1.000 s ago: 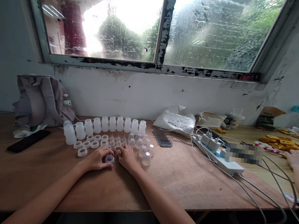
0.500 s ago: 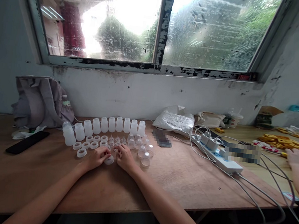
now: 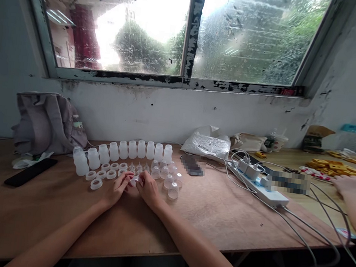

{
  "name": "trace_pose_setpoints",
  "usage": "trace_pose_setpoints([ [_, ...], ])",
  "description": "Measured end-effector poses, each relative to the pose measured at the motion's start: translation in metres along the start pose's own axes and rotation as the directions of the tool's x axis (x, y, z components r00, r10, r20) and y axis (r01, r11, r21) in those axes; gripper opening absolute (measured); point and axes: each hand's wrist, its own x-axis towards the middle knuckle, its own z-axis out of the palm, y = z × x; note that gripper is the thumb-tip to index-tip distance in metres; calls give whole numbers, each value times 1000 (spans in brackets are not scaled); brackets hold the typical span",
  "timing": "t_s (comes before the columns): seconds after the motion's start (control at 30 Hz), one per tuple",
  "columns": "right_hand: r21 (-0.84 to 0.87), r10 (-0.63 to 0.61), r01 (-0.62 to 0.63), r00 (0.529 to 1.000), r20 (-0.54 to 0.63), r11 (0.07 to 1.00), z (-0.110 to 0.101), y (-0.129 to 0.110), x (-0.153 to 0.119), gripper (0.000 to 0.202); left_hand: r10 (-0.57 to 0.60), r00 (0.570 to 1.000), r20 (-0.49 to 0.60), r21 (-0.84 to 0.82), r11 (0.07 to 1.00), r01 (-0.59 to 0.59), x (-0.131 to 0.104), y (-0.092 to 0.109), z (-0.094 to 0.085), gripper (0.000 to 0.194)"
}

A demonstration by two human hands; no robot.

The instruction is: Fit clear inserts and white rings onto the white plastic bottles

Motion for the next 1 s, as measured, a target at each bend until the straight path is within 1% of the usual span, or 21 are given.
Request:
trace_pose_setpoints([
  [0.07, -7, 18, -18, 1000, -9, 1000, -1, 3, 1, 5, 6, 999, 35, -26, 1000, -5, -1, 5, 1, 29],
  [0.2, 0, 10, -10, 1000, -1, 1000, -1, 5, 3, 7, -75, 989, 124, -106, 991, 88, -1, 11, 1, 37],
  [0.3, -5, 12, -12, 1000, -1, 1000, 0, 3, 3, 9, -67, 985, 161, -129, 988, 89, -3, 12, 1, 40],
  [0.4, -4, 3, -3, 1000, -3, 1000, -1, 0, 4, 11, -59, 985, 161, -140, 987, 82, -4, 11, 1, 44],
  [0.53, 1, 2, -2, 1000, 3, 1000, -1, 0, 5, 12, -69, 988, 141, -98, 992, 83, -4, 9, 1, 45],
  [0.77, 7, 10, -10, 1000, 21, 1000, 3, 5, 3, 18, -77, 985, 156, -109, 990, 94, -3, 8, 0, 47],
  [1.0, 10, 15, -15, 999, 36, 1000, 3, 5, 2, 21, -78, 983, 167, -102, 990, 96, -4, 10, 1, 47],
])
